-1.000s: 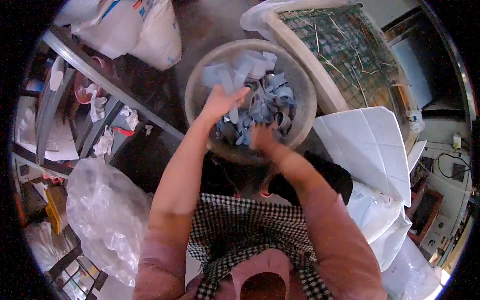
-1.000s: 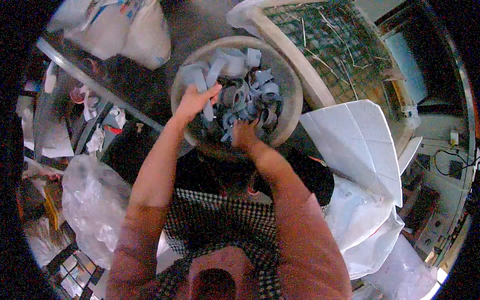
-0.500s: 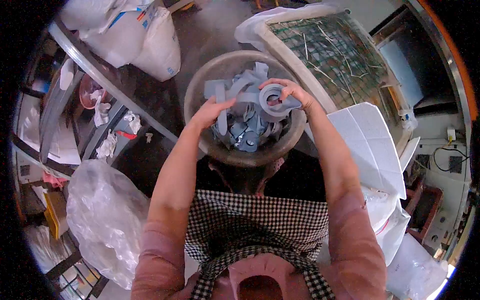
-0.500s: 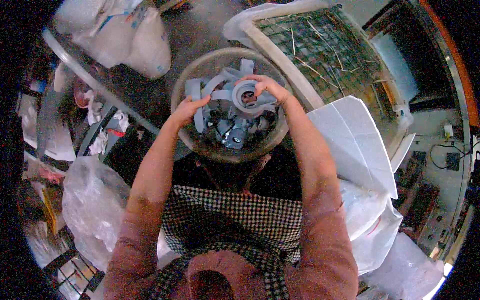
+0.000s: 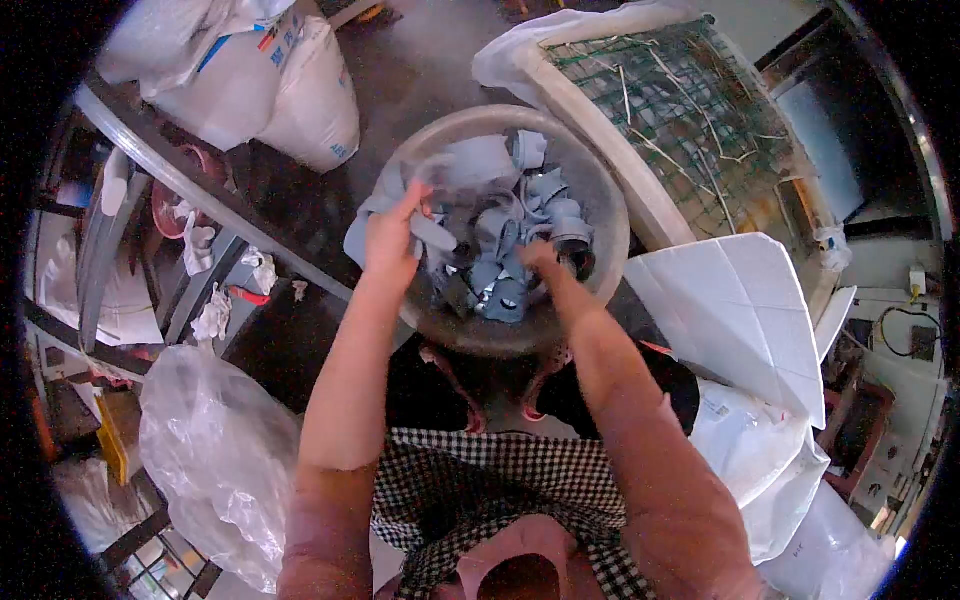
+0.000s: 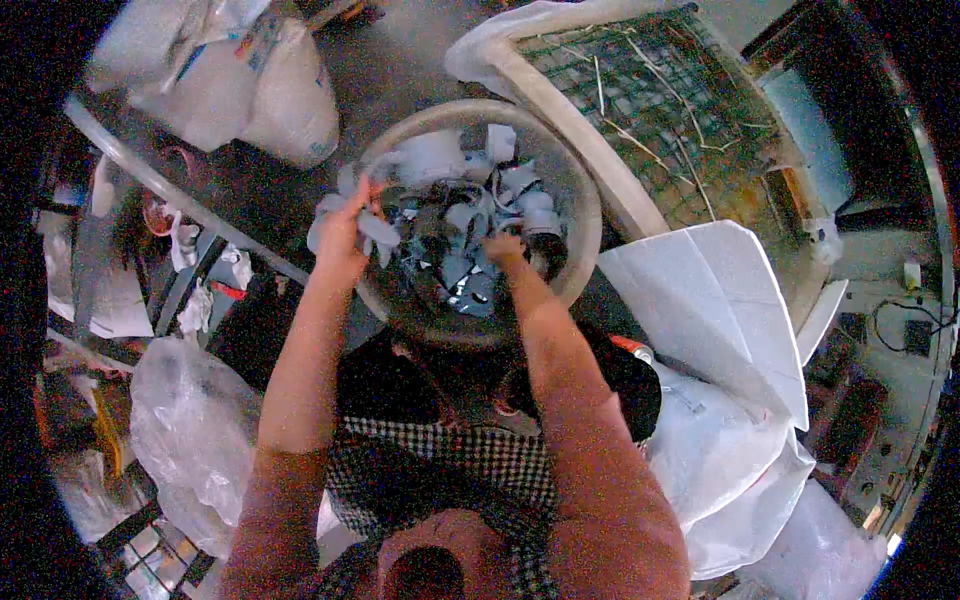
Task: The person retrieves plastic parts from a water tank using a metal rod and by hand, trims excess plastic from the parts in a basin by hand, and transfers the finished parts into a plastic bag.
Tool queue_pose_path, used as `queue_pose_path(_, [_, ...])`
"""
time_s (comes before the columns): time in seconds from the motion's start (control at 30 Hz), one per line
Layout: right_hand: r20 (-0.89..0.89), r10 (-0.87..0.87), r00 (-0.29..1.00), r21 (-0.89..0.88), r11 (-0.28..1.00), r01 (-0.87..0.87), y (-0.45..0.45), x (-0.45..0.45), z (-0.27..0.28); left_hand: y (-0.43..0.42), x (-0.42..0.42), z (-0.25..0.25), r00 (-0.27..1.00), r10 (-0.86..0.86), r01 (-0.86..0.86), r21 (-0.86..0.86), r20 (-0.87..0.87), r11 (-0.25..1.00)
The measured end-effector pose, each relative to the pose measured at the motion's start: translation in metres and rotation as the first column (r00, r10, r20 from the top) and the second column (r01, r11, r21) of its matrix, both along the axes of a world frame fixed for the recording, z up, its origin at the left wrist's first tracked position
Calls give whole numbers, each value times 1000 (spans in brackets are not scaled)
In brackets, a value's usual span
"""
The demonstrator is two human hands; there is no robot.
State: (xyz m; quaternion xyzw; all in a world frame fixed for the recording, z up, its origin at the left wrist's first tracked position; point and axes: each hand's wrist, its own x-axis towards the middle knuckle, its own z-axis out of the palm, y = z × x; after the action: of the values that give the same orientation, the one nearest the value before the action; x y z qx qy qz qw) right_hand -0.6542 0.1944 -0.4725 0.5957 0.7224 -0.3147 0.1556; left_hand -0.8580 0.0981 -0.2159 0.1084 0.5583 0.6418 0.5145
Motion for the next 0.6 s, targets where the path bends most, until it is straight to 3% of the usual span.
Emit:
queue_pose_path(0.03, [68,159,985,57,985,-162,-17,-3,-4,-2,-6,-2,987,-50,50,6,155,999])
queue_pose_path(0.07, [62,164,985,56,984,-167,-23,-5,-5,-2,-11,-2,977,-34,34,2,213,999])
queue_pose_path(0.13, [-26,-231,973,110,966,233,-32,-2,-14,-3,-13,-2,964,-33,24,36,263,999])
queue_pose_path(0.17, [-22,-222,975,103,969,223,-31,2,-15,-7,-10,-1,947,-41,19,72,320,997])
queue_pose_path(0.23, [-280,-305,910,-21,950,311,-8,10,-6,-5,1,16,925,-15,-21,92,379,996])
queue_pose_path(0.27, [-283,-296,913,-7,952,306,4,11,5,-5,3,21,916,-48,-14,151,398,988])
queue_pose_path(0.37, [-432,-384,816,18,901,433,31,8,81,-4,6,25,911,-79,-17,228,404,973])
queue_pose_path(0.5, [-623,-281,730,196,847,493,29,-11,161,-7,17,22,955,-65,-9,246,288,969])
queue_pose_path(0.57, [-684,-73,726,452,739,501,-2,-21,228,-9,29,26,968,97,-132,140,232,981])
queue_pose_path(0.6, [-761,-96,641,338,785,519,-18,-25,262,-7,34,21,949,198,-248,192,247,950])
